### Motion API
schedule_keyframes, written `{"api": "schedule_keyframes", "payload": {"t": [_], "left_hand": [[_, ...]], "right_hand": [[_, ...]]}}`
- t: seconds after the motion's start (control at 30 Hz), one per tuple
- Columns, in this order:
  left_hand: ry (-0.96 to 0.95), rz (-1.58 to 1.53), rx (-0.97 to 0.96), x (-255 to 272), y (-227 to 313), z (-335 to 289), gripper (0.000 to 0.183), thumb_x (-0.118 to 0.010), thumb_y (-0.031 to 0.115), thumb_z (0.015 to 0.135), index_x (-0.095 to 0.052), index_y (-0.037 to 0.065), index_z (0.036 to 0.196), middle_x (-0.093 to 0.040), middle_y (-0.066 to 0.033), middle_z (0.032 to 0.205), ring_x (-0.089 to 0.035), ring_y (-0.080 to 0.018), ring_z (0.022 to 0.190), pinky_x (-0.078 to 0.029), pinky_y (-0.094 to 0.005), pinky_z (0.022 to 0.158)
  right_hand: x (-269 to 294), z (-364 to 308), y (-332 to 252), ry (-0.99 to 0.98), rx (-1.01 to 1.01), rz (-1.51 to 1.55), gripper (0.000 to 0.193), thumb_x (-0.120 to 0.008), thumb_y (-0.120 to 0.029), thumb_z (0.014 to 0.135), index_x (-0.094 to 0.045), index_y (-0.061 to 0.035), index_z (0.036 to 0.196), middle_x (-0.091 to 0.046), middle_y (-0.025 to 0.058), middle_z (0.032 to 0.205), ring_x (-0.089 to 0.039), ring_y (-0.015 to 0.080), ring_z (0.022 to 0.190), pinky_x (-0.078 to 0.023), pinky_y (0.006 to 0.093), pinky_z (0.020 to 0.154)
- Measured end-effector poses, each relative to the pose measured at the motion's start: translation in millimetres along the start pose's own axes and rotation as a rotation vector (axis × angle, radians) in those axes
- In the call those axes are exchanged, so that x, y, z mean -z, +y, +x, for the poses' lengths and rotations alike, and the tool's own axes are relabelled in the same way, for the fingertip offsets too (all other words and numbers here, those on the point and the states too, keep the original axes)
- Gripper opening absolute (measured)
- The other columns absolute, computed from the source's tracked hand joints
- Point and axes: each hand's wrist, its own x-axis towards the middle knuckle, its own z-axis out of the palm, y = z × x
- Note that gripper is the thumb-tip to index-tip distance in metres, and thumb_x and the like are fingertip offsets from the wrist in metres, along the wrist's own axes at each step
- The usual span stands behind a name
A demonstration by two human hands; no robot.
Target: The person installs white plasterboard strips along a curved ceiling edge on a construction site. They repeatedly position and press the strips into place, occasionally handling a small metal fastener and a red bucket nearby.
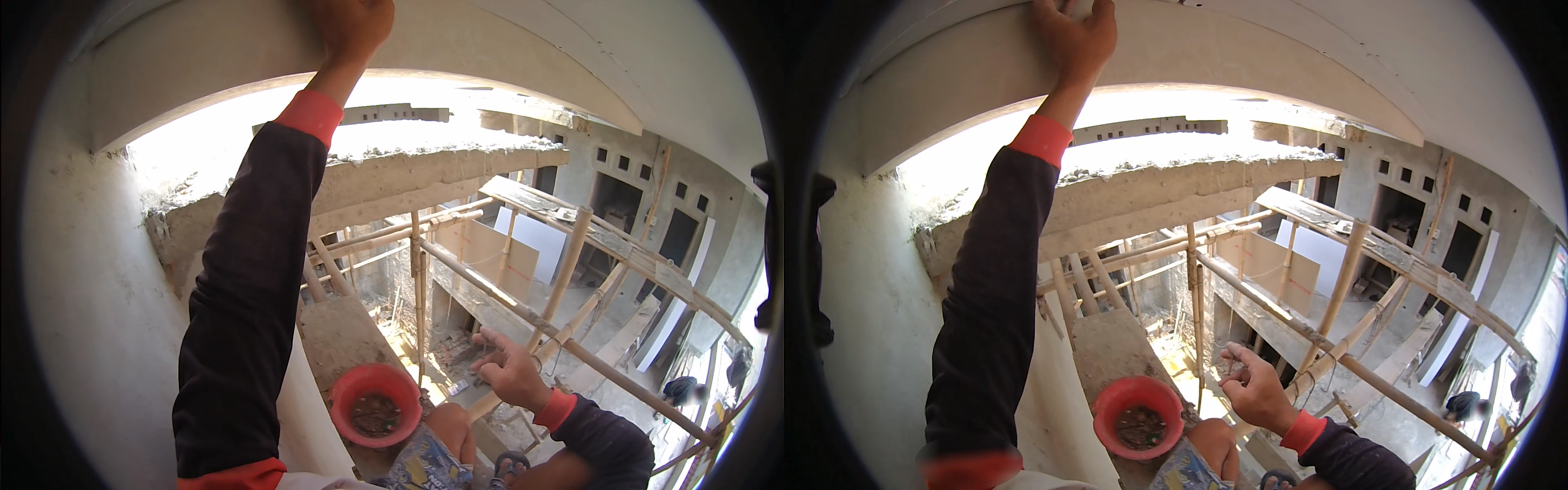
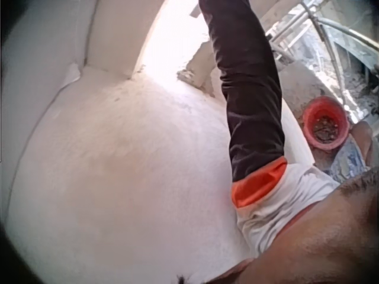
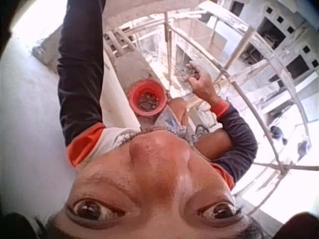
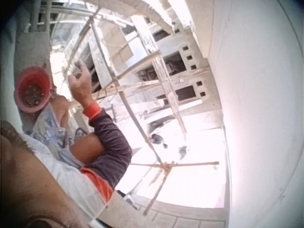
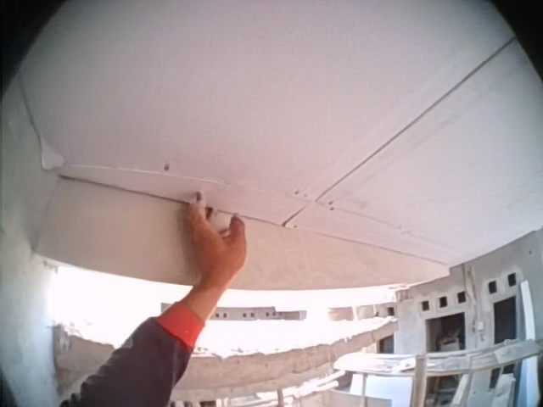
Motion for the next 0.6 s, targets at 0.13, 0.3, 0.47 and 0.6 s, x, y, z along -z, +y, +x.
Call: {"api": "schedule_keyframes", "payload": {"t": [0.13, 0.3, 0.47, 0.6], "left_hand": [[-0.005, -0.031, -0.011, 1, -6, 5, 0.072, -0.069, 0.020, 0.095, -0.028, -0.010, 0.146, -0.038, -0.0296, 0.144, -0.052, -0.0381, 0.126, -0.050, -0.0426, 0.101], [0.095, -0.309, 0.184, -6, -9, 13, 0.069, -0.069, 0.035, 0.097, -0.036, -0.007, 0.141, -0.048, -0.0257, 0.135, -0.057, -0.0315, 0.117, -0.049, -0.0415, 0.098], [0.070, -0.396, 0.373, 2, 9, 20, 0.065, -0.068, 0.039, 0.097, -0.041, -0.007, 0.135, -0.056, -0.0234, 0.123, -0.062, -0.0245, 0.099, -0.057, -0.0354, 0.078], [0.133, -0.365, 0.405, 5, 25, 21, 0.067, -0.067, 0.041, 0.097, -0.041, -0.009, 0.132, -0.058, -0.0235, 0.118, -0.063, -0.0234, 0.094, -0.058, -0.0352, 0.068]], "right_hand": [[3, -2, -5, 0.008, 0.003, -0.023, 0.064, -0.057, -0.001, 0.086, -0.038, 0.0133, 0.145, -0.059, 0.0219, 0.134, -0.070, 0.0180, 0.091, -0.056, 0.0283, 0.079], [9, -4, -6, 0.026, 0.003, -0.013, 0.064, -0.057, -0.001, 0.086, -0.037, 0.0136, 0.145, -0.059, 0.0218, 0.134, -0.070, 0.0178, 0.091, -0.056, 0.0280, 0.079], [10, -4, -5, 0.035, -0.007, -0.020, 0.064, -0.056, -0.001, 0.086, -0.037, 0.0137, 0.145, -0.059, 0.0219, 0.135, -0.070, 0.0169, 0.090, -0.056, 0.0278, 0.078], [10, -2, -6, 0.031, 0.015, -0.018, 0.064, -0.056, 0.000, 0.085, -0.038, 0.0137, 0.145, -0.059, 0.0217, 0.134, -0.070, 0.0169, 0.090, -0.056, 0.0278, 0.078]]}}
